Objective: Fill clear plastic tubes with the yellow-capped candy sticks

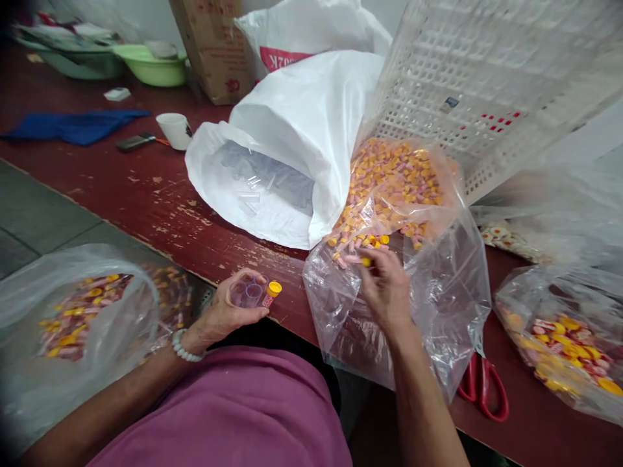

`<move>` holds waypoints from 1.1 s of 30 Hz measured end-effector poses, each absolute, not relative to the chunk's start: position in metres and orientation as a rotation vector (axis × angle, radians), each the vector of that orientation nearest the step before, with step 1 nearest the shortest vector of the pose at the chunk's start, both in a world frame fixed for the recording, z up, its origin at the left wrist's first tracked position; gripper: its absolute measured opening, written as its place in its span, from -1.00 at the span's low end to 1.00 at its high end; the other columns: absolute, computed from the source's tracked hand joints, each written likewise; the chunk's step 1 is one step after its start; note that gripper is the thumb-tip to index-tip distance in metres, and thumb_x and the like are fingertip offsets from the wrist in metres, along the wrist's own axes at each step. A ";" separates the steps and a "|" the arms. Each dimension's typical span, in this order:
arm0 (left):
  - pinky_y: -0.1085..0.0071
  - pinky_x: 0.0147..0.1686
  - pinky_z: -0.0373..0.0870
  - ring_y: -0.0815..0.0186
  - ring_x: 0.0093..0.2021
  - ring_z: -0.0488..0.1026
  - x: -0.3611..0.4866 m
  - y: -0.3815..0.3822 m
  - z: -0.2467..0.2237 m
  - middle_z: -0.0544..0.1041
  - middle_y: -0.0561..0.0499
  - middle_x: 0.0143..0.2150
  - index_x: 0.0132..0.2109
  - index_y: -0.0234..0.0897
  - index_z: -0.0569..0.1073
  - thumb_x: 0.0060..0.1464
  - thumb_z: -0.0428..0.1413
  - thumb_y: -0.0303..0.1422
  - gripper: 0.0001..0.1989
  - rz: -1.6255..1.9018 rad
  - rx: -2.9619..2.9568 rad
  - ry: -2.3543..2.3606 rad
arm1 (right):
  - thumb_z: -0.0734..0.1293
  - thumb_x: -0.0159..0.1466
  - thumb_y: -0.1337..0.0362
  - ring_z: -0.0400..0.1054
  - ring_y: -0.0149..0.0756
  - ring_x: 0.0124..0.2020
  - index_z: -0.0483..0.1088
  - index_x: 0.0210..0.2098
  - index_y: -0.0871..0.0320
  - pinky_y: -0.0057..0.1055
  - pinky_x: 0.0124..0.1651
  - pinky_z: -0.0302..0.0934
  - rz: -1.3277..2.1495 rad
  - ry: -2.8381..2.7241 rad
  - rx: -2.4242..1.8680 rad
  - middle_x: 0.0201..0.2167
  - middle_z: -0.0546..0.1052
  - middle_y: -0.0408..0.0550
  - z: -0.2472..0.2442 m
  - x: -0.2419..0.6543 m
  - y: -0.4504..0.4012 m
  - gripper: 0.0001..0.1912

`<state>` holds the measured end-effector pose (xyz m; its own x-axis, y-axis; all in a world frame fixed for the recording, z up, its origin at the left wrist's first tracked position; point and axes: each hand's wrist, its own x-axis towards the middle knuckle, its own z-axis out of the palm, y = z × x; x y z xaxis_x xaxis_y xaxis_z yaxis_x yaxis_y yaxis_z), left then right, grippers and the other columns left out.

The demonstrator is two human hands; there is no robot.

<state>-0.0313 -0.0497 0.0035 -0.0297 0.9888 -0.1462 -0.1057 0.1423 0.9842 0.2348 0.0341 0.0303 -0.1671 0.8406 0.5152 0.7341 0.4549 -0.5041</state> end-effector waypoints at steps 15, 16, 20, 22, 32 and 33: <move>0.47 -0.31 0.31 0.39 -0.35 0.34 -0.033 -0.057 0.006 0.42 0.06 -0.34 -0.22 -0.31 0.34 -0.24 0.24 -0.47 -0.64 1.102 1.319 1.256 | 0.25 0.16 0.39 0.14 -0.13 0.15 0.23 0.02 0.12 -0.09 0.16 0.12 0.589 -2.305 -0.814 0.10 0.25 0.10 0.051 0.145 -0.016 -0.58; 0.47 -0.30 0.31 0.39 -0.34 0.34 -0.033 -0.057 0.003 0.42 0.06 -0.33 -0.23 -0.31 0.35 -0.26 0.25 -0.47 -0.63 1.104 1.305 1.245 | 0.28 0.13 0.36 0.11 -0.09 0.16 0.26 -0.02 0.13 -0.07 0.16 0.10 0.597 -2.339 -0.824 0.12 0.23 0.10 0.049 0.143 -0.018 -0.60; 0.49 -0.34 0.32 0.39 -0.34 0.34 -0.031 -0.059 -0.008 0.42 0.10 -0.35 -0.26 -0.30 0.35 -0.37 0.27 -0.53 -0.58 1.123 1.098 1.207 | 0.35 0.08 0.26 0.11 -0.05 0.15 0.32 -0.06 0.13 -0.01 0.16 0.05 0.591 -2.431 -0.847 0.14 0.23 0.09 0.040 0.132 -0.027 -0.59; 0.52 -0.41 0.32 0.41 -0.37 0.33 -0.030 -0.059 -0.010 0.41 0.14 -0.38 -0.26 -0.28 0.33 -0.41 0.26 -0.57 -0.55 1.141 0.944 1.215 | 0.36 0.09 0.23 0.09 -0.06 0.16 0.31 -0.02 0.12 -0.03 0.17 0.04 0.605 -2.417 -0.847 0.18 0.20 0.09 0.037 0.129 -0.029 -0.55; 0.51 -0.63 0.30 0.38 -0.52 0.38 -0.036 -0.046 -0.002 0.41 0.13 -0.49 -0.34 -0.29 0.28 -0.37 0.29 -0.51 -0.60 1.140 0.699 1.096 | 0.11 0.25 0.37 0.35 -0.22 -0.19 0.41 -0.15 0.26 -0.30 -0.14 0.23 -0.054 -1.928 -1.925 -0.23 0.50 0.09 -0.001 0.261 0.102 -0.70; 0.51 -0.63 0.31 0.37 -0.51 0.39 -0.036 -0.047 -0.004 0.42 0.13 -0.48 -0.32 -0.29 0.29 -0.37 0.30 -0.51 -0.58 1.141 0.695 1.103 | 0.14 0.23 0.37 0.35 -0.21 -0.18 0.43 -0.14 0.26 -0.30 -0.12 0.22 -0.077 -1.978 -1.971 -0.23 0.51 0.08 -0.006 0.269 0.114 -0.70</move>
<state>-0.0358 -0.0466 -0.0043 0.0262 0.9464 -0.3218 -0.3536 0.3099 0.8826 0.2688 0.1137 -0.0057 0.0257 0.9598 0.2796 0.9786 0.0330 -0.2030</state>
